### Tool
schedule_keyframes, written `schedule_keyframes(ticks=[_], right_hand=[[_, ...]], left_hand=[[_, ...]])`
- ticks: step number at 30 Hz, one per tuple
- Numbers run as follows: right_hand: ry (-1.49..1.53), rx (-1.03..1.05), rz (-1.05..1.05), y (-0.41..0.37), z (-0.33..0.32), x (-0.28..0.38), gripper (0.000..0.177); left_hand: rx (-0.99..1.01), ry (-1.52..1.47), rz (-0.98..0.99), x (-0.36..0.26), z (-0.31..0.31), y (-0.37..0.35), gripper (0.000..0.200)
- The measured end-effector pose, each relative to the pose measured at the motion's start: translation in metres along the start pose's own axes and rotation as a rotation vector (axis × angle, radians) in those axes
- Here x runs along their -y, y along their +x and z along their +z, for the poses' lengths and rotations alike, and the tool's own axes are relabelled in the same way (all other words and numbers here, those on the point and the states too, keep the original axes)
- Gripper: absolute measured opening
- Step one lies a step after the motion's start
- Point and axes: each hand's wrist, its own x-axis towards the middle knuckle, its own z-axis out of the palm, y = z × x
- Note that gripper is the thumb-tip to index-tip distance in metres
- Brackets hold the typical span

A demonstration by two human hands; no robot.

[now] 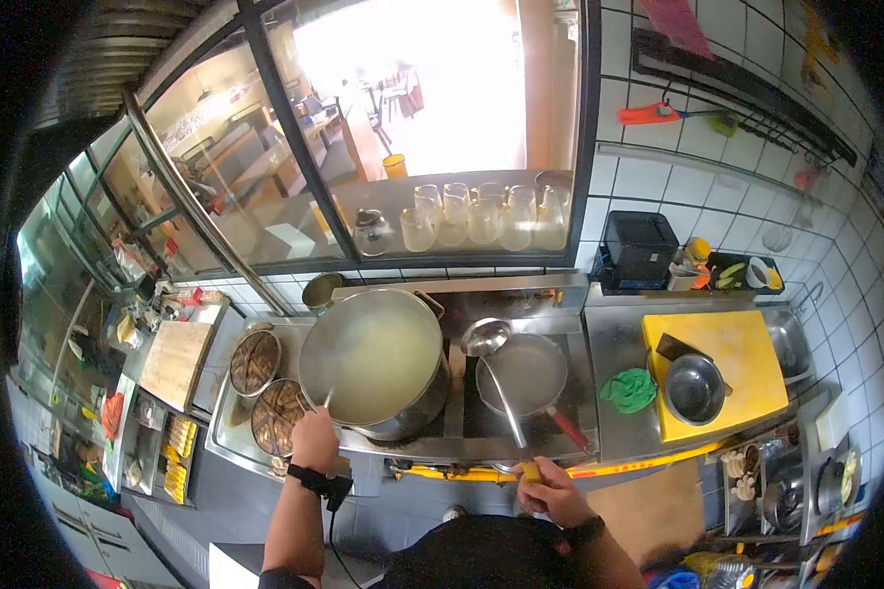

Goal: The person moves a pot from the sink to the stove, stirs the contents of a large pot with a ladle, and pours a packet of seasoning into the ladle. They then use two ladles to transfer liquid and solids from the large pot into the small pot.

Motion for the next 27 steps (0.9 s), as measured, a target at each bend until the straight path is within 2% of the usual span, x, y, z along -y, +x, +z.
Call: schedule_keyframes(ticks=[5,8,10,11,13,14,16,17,19,20,23,27], right_hand=[[0.035,-0.039,-0.023,-0.008,-0.004,-0.003,0.026],[0.020,-0.056,0.000,-0.011,-0.009,-0.004,0.027],[0.000,-0.082,0.011,-0.012,-0.010,-0.004,0.027],[-0.001,-0.078,0.012,-0.011,-0.011,-0.006,0.027],[0.069,-0.068,-0.017,-0.008,-0.014,-0.011,0.028],[0.065,-0.060,-0.013,-0.007,-0.015,-0.012,0.028],[0.075,-0.036,-0.014,-0.003,-0.015,-0.011,0.027],[0.070,-0.029,-0.011,-0.002,-0.013,-0.006,0.027],[0.018,-0.023,0.032,0.000,-0.005,0.004,0.027],[0.016,-0.019,0.036,0.002,-0.004,0.005,0.027],[-0.050,-0.007,0.038,0.007,0.000,0.006,0.027],[-0.066,-0.010,0.089,0.013,0.011,0.010,0.027]], left_hand=[[0.028,-0.105,0.089,0.001,-0.014,0.009,0.012],[-0.014,-0.242,0.150,0.016,-0.014,0.013,0.014],[0.053,-0.423,0.174,0.025,-0.010,0.016,0.021],[0.051,-0.423,0.169,0.024,-0.015,0.015,0.021],[0.226,-0.597,0.114,0.024,-0.027,0.011,0.025],[0.224,-0.600,0.105,0.026,-0.026,0.009,0.025],[0.473,-1.078,-0.195,0.029,-0.021,0.005,0.026],[0.469,-1.083,-0.201,0.030,-0.021,0.000,0.026],[0.537,-1.409,-0.353,0.031,-0.022,-0.011,0.023],[0.536,-1.411,-0.359,0.033,-0.020,-0.016,0.023],[0.540,-1.726,-0.450,0.037,-0.012,-0.036,0.026],[0.476,-1.837,-0.502,0.035,-0.016,-0.069,0.028]])
